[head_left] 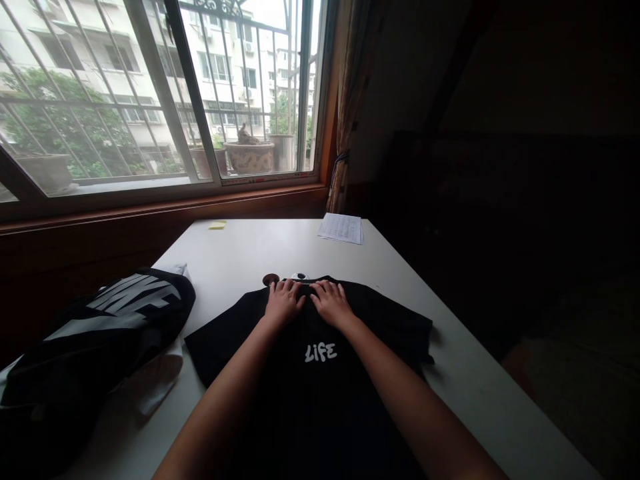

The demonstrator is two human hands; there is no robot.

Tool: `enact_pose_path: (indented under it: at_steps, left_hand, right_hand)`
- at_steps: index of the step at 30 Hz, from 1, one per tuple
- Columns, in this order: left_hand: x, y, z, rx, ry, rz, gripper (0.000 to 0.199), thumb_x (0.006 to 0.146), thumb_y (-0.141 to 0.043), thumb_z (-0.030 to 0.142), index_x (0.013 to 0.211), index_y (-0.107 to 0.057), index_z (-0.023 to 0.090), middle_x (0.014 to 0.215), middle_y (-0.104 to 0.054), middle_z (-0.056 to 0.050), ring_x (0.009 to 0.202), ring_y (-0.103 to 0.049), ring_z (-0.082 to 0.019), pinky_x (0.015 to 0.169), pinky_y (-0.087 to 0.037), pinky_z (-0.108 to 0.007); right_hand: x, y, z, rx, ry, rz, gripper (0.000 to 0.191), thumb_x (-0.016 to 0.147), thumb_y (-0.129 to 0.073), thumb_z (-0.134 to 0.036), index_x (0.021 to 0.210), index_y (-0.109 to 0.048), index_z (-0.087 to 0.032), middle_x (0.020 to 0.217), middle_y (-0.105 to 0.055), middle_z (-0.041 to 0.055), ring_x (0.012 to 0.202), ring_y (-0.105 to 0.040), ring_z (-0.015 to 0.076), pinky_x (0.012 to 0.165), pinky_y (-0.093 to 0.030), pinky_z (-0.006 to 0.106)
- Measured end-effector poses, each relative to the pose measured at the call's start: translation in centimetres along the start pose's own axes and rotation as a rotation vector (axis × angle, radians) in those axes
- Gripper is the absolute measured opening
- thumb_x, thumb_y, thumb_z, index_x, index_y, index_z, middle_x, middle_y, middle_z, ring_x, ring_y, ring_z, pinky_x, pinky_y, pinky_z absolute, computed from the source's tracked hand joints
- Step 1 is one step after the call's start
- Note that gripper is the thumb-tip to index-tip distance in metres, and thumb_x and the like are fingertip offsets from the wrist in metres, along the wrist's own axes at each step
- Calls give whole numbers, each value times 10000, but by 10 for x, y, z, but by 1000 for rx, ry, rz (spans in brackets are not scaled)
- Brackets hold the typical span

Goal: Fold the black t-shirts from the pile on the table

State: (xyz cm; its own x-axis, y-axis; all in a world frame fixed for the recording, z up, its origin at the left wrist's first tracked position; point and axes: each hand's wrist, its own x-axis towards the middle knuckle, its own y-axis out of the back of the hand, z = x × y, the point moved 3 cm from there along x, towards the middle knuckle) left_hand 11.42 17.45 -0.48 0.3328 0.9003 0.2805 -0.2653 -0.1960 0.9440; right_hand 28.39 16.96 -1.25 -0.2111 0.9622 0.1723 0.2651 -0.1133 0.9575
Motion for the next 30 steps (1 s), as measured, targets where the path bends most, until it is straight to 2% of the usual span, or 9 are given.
enact_pose_path:
  at_steps: [5,11,18,23,30]
  left_hand:
    - [-2,6,-3,0,-44,-23,454,1005,-464,446,1413,-529,258,1441,-532,-97,1295,-462,-296,1166,-255,-511]
    - [-4,6,-10,6,-114,-52,453,1023,-431,412,1445,-528,277,1494,-514,-80,1359,-431,-280,1185,-249,-494]
    - [-6,10,-12,27,-141,-63,476,1033,-398,389,1482,-497,266,1524,-505,-65,1380,-421,-273,1191,-250,-491]
    - [-7,14,-10,15,-177,-74,458,1034,-365,362,1466,-508,313,1616,-390,12,1383,-409,-292,1166,-282,-532]
    - [-8,10,-10,11,-168,-88,473,1033,-357,353,1490,-477,333,1593,-430,7,1421,-365,-310,1180,-238,-592]
  right_hand:
    - [0,0,-1,-1,-2,6,422,1040,-385,-405,1451,-459,-343,1484,-472,48,1423,-343,236,1227,-116,530]
    - [1,1,-1,-4,-15,-25,528,1034,-383,-453,1556,-336,-386,1482,-458,50,1415,-334,252,1225,-100,532]
    - [3,1,0,-12,-12,-29,485,1024,-400,-524,1500,-442,-441,1483,-450,30,1395,-343,266,1223,-91,537]
    - [2,1,2,-17,12,-29,496,1024,-397,-538,1506,-443,-432,1492,-450,29,1408,-331,263,1227,-97,532]
    - [1,2,4,-31,28,-34,513,1029,-383,-533,1521,-432,-395,1528,-431,30,1438,-302,245,1236,-107,498]
